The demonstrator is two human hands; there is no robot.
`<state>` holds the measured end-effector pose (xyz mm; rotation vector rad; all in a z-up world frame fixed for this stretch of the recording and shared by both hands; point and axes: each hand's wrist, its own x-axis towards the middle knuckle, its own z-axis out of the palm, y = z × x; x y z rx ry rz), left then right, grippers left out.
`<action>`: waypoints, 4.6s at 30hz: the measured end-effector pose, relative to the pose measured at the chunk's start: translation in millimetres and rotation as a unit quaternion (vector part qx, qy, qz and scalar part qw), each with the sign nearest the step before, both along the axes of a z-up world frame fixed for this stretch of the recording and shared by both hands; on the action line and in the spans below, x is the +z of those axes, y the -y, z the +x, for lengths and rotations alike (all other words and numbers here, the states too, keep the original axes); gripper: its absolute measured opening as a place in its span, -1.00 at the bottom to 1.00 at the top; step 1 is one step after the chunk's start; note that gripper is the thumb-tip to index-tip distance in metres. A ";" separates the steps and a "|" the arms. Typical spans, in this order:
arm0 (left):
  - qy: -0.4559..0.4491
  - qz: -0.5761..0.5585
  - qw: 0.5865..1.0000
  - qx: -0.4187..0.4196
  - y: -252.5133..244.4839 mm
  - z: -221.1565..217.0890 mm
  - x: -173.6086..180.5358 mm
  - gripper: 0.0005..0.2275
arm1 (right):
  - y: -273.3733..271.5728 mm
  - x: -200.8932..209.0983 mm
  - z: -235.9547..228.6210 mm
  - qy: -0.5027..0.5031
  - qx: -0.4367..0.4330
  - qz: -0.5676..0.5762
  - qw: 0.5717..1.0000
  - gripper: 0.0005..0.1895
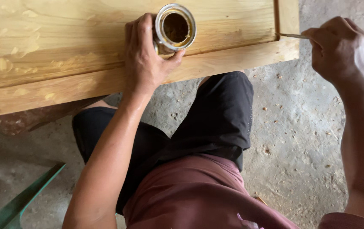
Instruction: The person applies a dark wood finish to a wooden door panel using a brush. They repeatedly dip the brush into a can and spread the finish along the panel's edges and surface. The person briefly pauses to receive a small item from another person before resuming application.
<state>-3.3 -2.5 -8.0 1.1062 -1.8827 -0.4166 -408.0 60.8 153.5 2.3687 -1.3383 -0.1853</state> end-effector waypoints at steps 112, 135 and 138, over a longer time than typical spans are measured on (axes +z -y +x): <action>0.014 -0.104 0.989 0.109 -2.5 107.9 -42.3 -0.06 | -12.3 38.4 243.7 0.114 0.043 -0.039 0.992 -0.76; 0.019 -0.091 0.990 0.107 -3.2 84.9 -52.6 -0.13 | 40.7 -33.7 301.5 0.098 0.172 -0.057 0.979 -0.84; -0.021 -0.076 0.991 0.111 1.0 86.9 -53.1 -0.16 | 29.3 -33.8 276.7 0.157 0.116 -0.035 0.980 -0.89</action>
